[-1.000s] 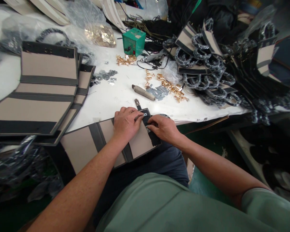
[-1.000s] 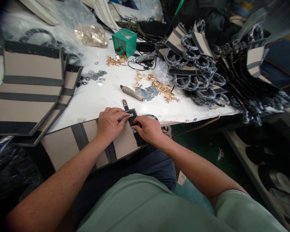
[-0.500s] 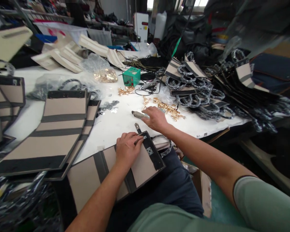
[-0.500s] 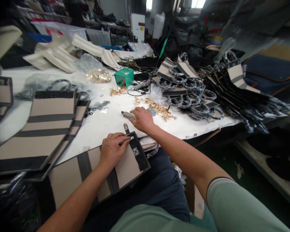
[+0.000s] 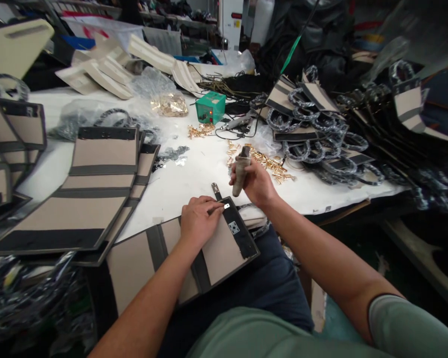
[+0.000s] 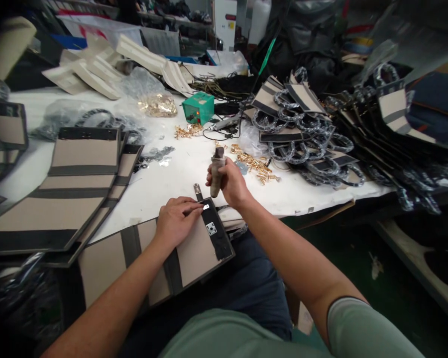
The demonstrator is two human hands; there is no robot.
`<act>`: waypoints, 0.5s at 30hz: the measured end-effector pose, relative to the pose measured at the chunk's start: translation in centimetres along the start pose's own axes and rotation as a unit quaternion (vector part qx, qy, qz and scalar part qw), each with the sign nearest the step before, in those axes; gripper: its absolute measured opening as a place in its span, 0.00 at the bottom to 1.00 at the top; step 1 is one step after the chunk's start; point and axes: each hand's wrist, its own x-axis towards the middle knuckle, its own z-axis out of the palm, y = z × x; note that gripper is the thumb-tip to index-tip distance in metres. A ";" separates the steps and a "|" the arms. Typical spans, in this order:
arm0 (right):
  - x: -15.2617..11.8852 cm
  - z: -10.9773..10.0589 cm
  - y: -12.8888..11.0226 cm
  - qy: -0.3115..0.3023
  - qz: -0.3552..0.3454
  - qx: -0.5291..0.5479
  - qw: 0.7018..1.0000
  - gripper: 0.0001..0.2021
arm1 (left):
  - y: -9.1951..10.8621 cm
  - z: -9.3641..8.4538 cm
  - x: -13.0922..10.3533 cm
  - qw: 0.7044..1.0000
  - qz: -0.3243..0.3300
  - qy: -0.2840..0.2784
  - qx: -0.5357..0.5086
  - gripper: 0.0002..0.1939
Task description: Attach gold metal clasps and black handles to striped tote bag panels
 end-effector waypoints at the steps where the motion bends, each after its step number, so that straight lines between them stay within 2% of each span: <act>1: -0.6 0.5 0.2 0.025 0.000 0.043 0.999 0.12 | 0.0 0.0 0.0 1.000 -0.001 0.001 0.000 0.08; 4: -1.5 1.7 1.4 0.109 0.014 0.104 0.988 0.19 | 0.1 0.1 0.0 1.000 0.001 0.005 0.003 0.07; 6: -1.5 2.1 2.2 0.140 0.025 0.122 0.982 0.23 | 0.0 0.2 -0.1 1.000 0.004 0.009 0.004 0.07; 10: -1.3 2.5 3.2 0.144 0.028 0.158 0.976 0.23 | -0.1 0.3 -0.2 1.000 0.005 0.013 0.002 0.07; 15: -1.6 3.3 3.5 0.113 0.010 0.108 0.988 0.22 | -0.2 0.3 -0.2 1.000 0.013 0.018 0.001 0.07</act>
